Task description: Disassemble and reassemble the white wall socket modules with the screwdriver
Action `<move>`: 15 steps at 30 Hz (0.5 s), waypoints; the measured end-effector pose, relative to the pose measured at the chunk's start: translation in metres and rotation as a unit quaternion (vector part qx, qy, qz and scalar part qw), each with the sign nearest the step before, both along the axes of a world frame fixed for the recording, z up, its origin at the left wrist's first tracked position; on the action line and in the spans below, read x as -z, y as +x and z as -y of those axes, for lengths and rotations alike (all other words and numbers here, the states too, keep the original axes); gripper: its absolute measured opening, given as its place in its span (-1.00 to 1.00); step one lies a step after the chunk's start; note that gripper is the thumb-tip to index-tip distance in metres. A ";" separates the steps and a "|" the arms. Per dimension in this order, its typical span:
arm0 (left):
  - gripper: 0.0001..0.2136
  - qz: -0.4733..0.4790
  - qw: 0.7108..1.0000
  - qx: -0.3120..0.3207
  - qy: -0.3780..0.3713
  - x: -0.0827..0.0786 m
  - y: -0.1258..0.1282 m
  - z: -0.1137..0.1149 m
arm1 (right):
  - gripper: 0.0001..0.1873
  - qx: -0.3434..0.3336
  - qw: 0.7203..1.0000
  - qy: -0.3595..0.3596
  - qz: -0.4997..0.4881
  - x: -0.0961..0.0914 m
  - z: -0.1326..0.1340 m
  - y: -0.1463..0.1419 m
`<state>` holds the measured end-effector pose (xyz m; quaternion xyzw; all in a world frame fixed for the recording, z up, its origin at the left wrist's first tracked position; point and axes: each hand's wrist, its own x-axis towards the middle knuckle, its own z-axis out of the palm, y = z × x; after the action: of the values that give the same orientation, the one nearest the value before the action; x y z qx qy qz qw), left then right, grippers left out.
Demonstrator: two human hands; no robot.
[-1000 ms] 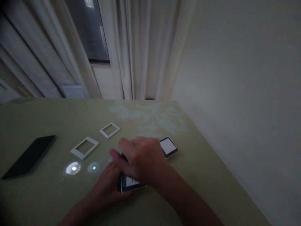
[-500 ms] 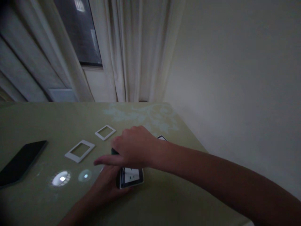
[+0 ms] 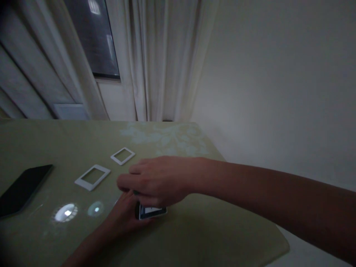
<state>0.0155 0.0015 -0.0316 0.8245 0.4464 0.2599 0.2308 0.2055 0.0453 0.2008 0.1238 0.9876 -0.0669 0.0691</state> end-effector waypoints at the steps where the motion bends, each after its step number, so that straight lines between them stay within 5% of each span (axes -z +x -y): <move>1: -0.55 0.000 1.000 0.001 -0.002 -0.001 0.000 0.000 | -0.72 0.044 0.999 0.019 0.015 0.001 0.002 -0.005; 4: -0.47 -0.004 1.000 -0.006 -0.008 -0.002 0.001 -0.001 | -0.43 0.210 0.971 0.095 0.069 0.007 0.002 -0.018; 7: -0.35 -0.005 1.000 -0.007 -0.007 0.001 0.001 -0.002 | -0.49 0.225 0.965 0.115 0.076 0.014 -0.006 -0.024; 11: -0.47 0.004 1.000 -0.008 -0.001 0.005 0.000 -0.001 | -0.65 0.029 0.992 0.106 0.070 0.015 -0.015 -0.020; 15: -0.52 0.013 1.000 -0.004 0.004 0.002 0.000 0.000 | -0.76 -0.193 0.970 0.136 0.057 0.006 -0.014 -0.013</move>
<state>0.0151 0.0017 -0.0336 0.8199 0.4459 0.2737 0.2323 0.1924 0.0591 0.1949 -0.0575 0.9871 0.0899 0.1195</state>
